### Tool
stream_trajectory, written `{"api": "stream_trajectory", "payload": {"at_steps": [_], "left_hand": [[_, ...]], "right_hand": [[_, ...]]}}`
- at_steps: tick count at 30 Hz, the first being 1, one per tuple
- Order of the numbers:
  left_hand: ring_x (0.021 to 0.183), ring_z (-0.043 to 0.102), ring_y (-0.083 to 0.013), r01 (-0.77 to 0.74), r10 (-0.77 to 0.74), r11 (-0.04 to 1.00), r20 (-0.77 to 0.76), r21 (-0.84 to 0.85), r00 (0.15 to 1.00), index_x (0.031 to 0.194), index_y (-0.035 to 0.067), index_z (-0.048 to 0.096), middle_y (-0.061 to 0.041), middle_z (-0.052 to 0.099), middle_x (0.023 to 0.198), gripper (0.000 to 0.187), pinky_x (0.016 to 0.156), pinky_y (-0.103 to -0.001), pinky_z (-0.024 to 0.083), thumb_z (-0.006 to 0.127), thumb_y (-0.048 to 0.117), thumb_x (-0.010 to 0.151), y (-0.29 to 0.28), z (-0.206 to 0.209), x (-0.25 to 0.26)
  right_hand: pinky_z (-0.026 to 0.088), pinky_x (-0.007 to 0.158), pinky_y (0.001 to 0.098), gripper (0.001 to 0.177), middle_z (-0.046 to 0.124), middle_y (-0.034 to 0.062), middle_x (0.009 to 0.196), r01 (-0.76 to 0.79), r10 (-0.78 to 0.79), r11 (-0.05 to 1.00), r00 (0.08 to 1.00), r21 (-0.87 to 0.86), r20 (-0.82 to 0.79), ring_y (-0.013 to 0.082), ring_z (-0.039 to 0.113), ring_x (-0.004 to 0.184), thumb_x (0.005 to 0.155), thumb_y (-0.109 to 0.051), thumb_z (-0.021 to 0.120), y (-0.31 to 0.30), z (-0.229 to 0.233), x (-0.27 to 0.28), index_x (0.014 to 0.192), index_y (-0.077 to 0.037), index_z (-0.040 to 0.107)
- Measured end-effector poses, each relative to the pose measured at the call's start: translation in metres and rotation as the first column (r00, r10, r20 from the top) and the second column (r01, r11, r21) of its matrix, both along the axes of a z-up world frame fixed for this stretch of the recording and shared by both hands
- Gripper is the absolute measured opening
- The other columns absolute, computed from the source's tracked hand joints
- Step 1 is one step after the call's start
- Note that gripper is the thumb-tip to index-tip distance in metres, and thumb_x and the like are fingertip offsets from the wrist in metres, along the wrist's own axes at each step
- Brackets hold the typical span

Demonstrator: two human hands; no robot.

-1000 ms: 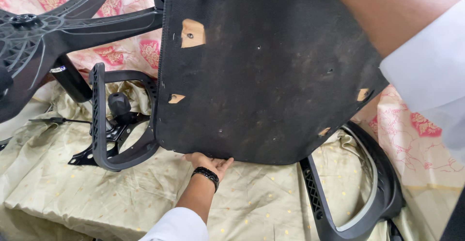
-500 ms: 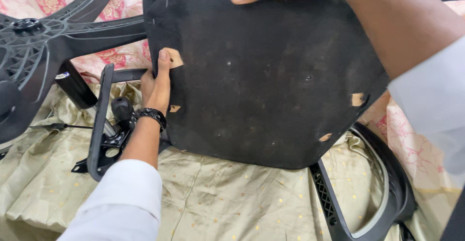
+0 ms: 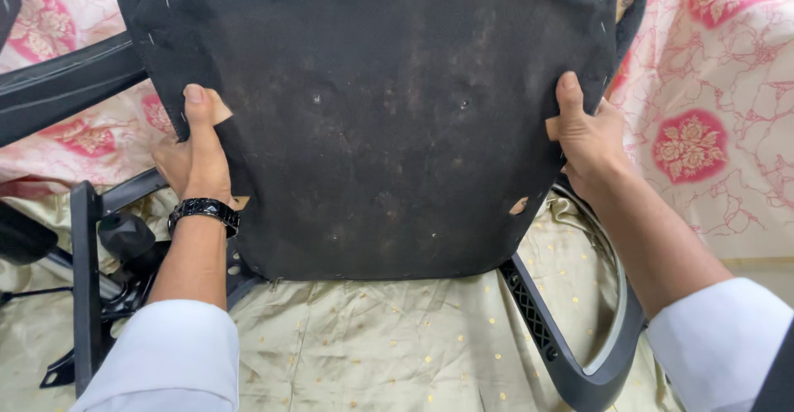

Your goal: The person uses a screwdriver to remove screws from a black plastic frame attached to a fabric-covered chair seat. They unscrew multiple fasteners, detach the frame, and set the components aside on a patterned cloth-covered surface.

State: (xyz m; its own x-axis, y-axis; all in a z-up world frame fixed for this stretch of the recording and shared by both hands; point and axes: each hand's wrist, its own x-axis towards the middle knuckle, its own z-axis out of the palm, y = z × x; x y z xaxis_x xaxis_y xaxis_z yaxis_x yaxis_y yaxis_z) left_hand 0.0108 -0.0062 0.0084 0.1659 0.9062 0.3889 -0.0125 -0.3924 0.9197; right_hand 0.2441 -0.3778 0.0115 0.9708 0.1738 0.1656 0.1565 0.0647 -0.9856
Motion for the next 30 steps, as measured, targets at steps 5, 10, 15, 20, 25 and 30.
{"api": "stream_trajectory", "payload": {"at_steps": [5,10,15,20,25,30], "left_hand": [[0.100,0.074,-0.0249,-0.076,0.063,0.991,-0.115,-0.107,0.991,0.100,-0.006,0.074,-0.018,0.076,0.103,0.097,0.091,-0.038,0.056,0.065,0.087,0.071,-0.002,0.016,0.028],[0.113,0.066,-0.0325,-0.114,0.065,0.979,-0.267,-0.169,0.961,0.117,-0.011,0.066,-0.026,0.067,0.120,0.119,0.099,-0.041,0.050,0.060,0.096,0.067,0.013,0.013,0.047],[0.115,0.066,-0.0336,-0.173,0.056,0.942,-0.375,-0.286,0.925,0.121,-0.011,0.065,-0.025,0.067,0.122,0.124,0.100,-0.042,0.052,0.054,0.098,0.064,0.024,-0.002,0.054],[0.114,0.067,-0.0348,-0.230,0.100,0.931,-0.406,-0.285,0.908,0.119,-0.009,0.066,-0.025,0.068,0.120,0.121,0.098,-0.044,0.052,0.053,0.098,0.063,0.039,-0.008,0.060],[0.111,0.069,-0.0346,-0.206,0.085,0.941,-0.401,-0.269,0.912,0.116,-0.008,0.068,-0.024,0.069,0.118,0.121,0.098,-0.043,0.053,0.051,0.099,0.062,0.054,-0.016,0.074],[0.117,0.065,-0.0383,-0.162,0.073,0.972,-0.438,-0.170,0.896,0.118,-0.005,0.072,-0.027,0.069,0.121,0.115,0.104,-0.045,0.049,0.049,0.097,0.070,0.064,-0.027,0.076]], "right_hand": [[0.061,0.073,0.0440,0.082,0.066,0.0085,0.087,0.074,-0.079,0.994,0.994,-0.082,-0.071,0.0187,0.065,0.077,0.081,-0.069,0.072,0.008,0.014,0.040,0.119,0.003,0.061],[0.057,0.085,0.0434,0.088,0.070,0.0108,0.096,0.034,-0.041,0.989,0.998,-0.141,-0.048,0.0197,0.066,0.087,0.079,-0.072,0.075,0.030,0.015,0.066,0.117,0.006,0.066],[0.058,0.087,0.0456,0.097,0.072,0.0128,0.107,0.031,-0.045,0.979,0.997,-0.199,-0.063,0.0222,0.071,0.096,0.070,-0.073,0.076,0.064,0.007,0.082,0.126,0.004,0.059],[0.057,0.091,0.0457,0.101,0.070,0.0123,0.108,0.009,-0.029,0.974,0.996,-0.227,-0.085,0.0216,0.070,0.100,0.070,-0.075,0.076,0.090,0.004,0.103,0.128,0.006,0.057],[0.056,0.094,0.0441,0.105,0.071,0.0144,0.108,0.036,-0.057,0.966,0.995,-0.254,-0.077,0.0227,0.069,0.100,0.069,-0.078,0.075,0.096,-0.009,0.121,0.128,0.008,0.058],[0.055,0.094,0.0404,0.098,0.070,0.0108,0.110,0.001,0.009,0.962,0.999,-0.272,0.039,0.0197,0.068,0.106,0.084,-0.081,0.063,0.089,-0.031,0.132,0.125,0.008,0.062]]}}
